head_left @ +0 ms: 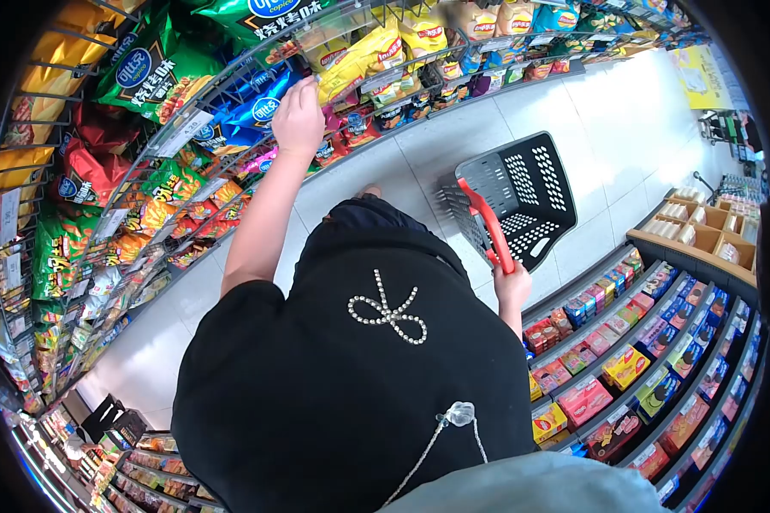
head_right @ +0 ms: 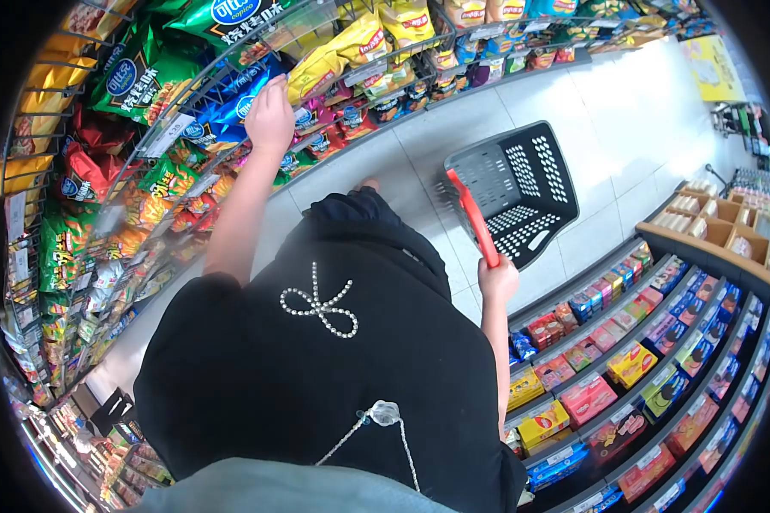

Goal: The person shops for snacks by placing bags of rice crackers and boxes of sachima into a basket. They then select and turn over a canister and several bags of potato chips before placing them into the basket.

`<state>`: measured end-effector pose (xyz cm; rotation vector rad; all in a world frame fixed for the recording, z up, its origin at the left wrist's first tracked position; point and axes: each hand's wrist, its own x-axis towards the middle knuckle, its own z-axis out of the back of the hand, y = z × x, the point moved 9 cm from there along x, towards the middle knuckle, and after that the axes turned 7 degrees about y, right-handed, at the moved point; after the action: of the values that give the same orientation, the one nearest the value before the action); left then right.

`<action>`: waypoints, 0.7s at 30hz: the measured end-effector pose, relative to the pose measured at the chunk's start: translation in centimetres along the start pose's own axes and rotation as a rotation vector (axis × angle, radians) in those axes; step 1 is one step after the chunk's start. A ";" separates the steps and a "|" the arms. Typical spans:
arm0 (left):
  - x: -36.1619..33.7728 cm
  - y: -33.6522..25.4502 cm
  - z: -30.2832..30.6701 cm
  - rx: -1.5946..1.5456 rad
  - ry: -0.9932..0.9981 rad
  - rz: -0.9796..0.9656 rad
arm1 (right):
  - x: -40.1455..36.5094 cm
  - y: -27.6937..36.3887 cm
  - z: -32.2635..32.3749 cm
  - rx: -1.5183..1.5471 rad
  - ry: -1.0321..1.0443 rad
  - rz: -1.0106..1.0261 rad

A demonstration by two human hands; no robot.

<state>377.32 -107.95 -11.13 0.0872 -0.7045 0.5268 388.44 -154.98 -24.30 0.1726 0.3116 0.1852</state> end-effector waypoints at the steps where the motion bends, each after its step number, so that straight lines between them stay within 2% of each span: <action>1: 0.4 -0.4 1.5 -0.019 0.016 0.018 | 0.0 0.1 -0.1 0.017 0.015 0.011; 2: 1.1 -1.0 3.1 -0.061 -0.016 0.001 | 0.1 0.2 -0.1 0.020 0.015 0.019; 5: 3.4 -1.1 4.6 -0.287 0.182 0.140 | -0.2 0.9 0.4 0.014 0.002 0.038; 9: 4.9 -0.9 0.6 -0.927 0.384 0.215 | -0.5 1.6 0.6 0.027 -0.023 0.056; 10: 4.5 -1.2 -1.4 -1.150 0.545 0.332 | -0.7 1.5 0.4 0.020 -0.033 0.066; 13: 5.7 -4.5 -2.2 -1.490 0.716 0.296 | -1.2 1.8 0.0 0.033 -0.067 0.083; 18: 7.6 -9.3 -4.1 -1.674 0.960 0.216 | -3.6 2.7 -0.7 0.076 -0.019 0.080; 21: 8.4 -11.4 -5.2 -1.720 0.985 0.197 | -5.9 3.8 -0.9 0.156 -0.040 0.103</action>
<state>391.33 -112.90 -8.59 -1.7458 0.0036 -0.0363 382.08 -152.39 -22.69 0.3462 0.2774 0.2591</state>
